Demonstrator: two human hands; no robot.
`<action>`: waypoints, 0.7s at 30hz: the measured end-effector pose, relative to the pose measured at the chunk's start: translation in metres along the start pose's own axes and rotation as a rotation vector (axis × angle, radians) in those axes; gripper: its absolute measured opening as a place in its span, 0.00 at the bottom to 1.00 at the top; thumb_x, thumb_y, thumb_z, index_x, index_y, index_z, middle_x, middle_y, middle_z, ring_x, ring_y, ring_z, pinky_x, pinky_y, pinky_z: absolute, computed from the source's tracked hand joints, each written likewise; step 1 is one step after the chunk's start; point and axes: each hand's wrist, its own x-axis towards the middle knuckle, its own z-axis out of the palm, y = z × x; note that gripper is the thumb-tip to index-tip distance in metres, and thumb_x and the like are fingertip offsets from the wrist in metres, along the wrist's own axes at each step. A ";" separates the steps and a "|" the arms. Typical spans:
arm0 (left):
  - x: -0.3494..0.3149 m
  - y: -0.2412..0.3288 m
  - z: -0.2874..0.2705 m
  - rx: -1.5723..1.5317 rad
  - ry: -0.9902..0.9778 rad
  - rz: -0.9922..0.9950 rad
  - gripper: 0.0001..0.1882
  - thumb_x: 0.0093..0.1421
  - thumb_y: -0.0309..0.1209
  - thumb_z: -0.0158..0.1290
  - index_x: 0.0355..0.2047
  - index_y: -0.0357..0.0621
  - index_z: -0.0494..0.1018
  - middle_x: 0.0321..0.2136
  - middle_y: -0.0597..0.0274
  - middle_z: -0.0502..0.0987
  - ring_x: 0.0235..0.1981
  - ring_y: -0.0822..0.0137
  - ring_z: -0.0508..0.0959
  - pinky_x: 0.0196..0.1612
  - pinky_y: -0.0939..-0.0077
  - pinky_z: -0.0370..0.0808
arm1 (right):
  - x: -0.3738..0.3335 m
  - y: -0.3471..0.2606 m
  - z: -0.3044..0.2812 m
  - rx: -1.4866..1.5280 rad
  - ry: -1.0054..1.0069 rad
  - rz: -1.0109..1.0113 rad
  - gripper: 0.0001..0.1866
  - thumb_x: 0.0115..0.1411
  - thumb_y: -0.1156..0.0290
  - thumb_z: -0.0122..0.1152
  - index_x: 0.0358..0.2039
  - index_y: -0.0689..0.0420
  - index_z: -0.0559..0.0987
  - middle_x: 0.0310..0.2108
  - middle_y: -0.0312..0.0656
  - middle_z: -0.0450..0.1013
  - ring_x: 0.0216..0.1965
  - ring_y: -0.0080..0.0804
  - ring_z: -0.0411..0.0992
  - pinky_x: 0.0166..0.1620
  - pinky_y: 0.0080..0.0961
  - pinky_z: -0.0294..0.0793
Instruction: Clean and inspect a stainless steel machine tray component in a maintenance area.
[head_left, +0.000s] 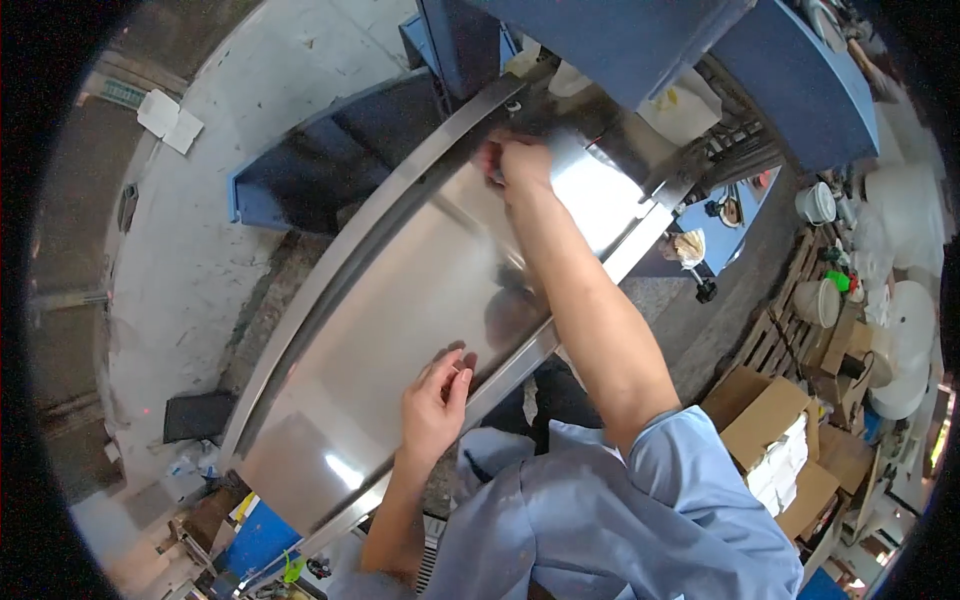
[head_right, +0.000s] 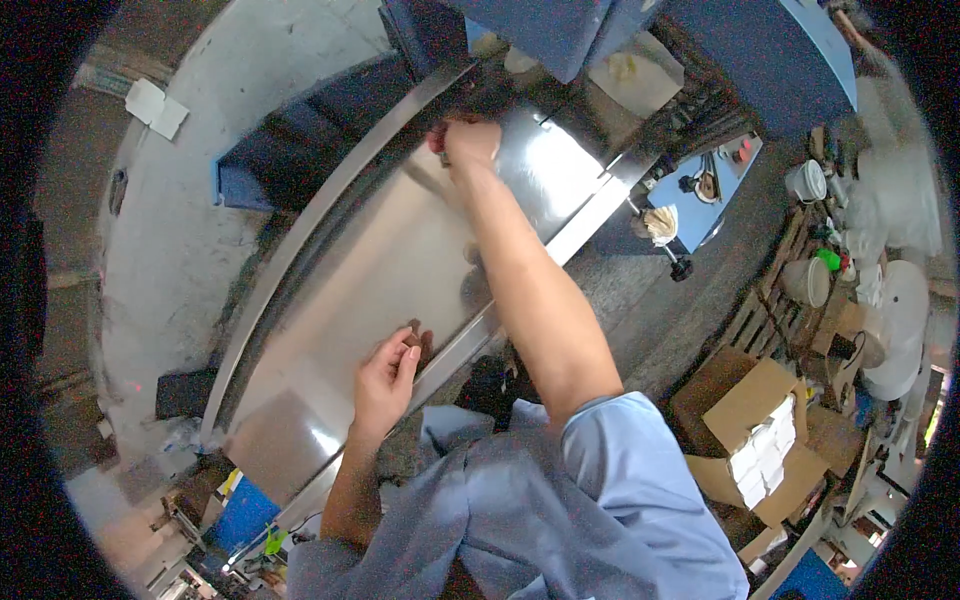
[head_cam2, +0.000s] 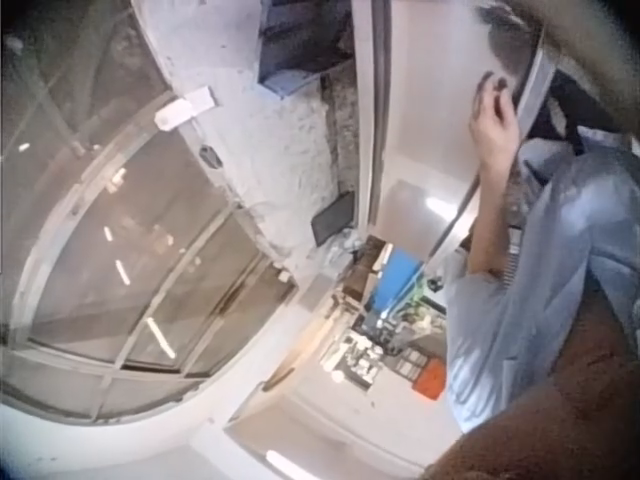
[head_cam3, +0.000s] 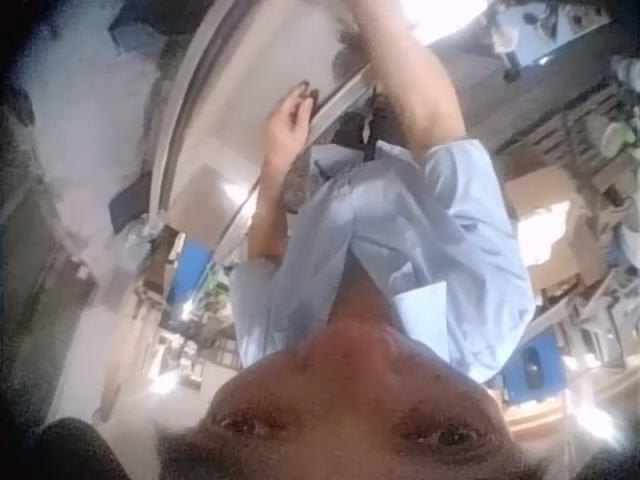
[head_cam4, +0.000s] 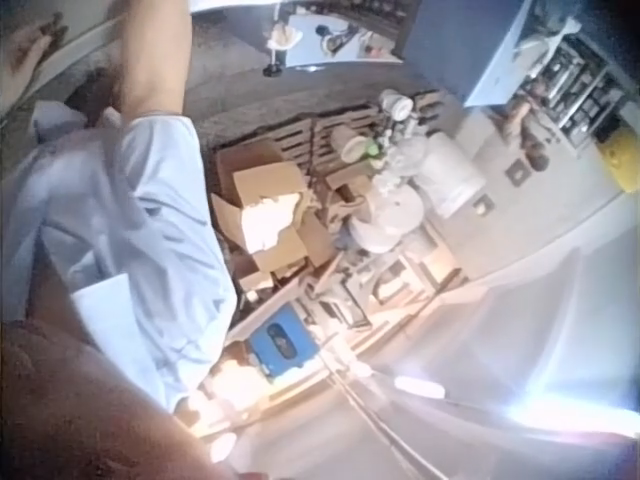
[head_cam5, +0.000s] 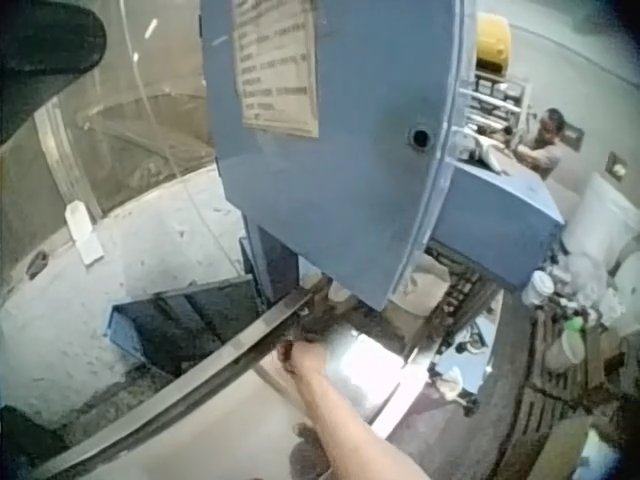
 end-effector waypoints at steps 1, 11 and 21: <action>-0.001 -0.002 0.001 -0.016 0.015 0.009 0.14 0.62 0.27 0.58 0.48 0.38 0.77 0.35 0.52 0.82 0.31 0.62 0.83 0.33 0.71 0.79 | 0.006 -0.001 -0.010 -0.074 0.009 -0.060 0.09 0.68 0.69 0.54 0.35 0.62 0.76 0.24 0.44 0.75 0.19 0.31 0.73 0.18 0.26 0.70; 0.002 -0.013 0.003 0.020 0.015 0.046 0.14 0.63 0.29 0.57 0.49 0.38 0.76 0.37 0.51 0.82 0.33 0.60 0.83 0.35 0.70 0.80 | 0.013 -0.049 -0.055 -0.475 -0.030 -0.141 0.10 0.64 0.70 0.61 0.30 0.64 0.81 0.24 0.44 0.79 0.18 0.25 0.73 0.19 0.23 0.70; 0.004 -0.004 0.004 0.029 -0.038 -0.001 0.15 0.63 0.30 0.57 0.49 0.39 0.76 0.40 0.51 0.82 0.37 0.56 0.84 0.39 0.67 0.80 | 0.033 0.000 -0.037 -0.371 0.079 -0.290 0.07 0.65 0.73 0.56 0.32 0.63 0.75 0.19 0.46 0.75 0.13 0.32 0.69 0.15 0.32 0.68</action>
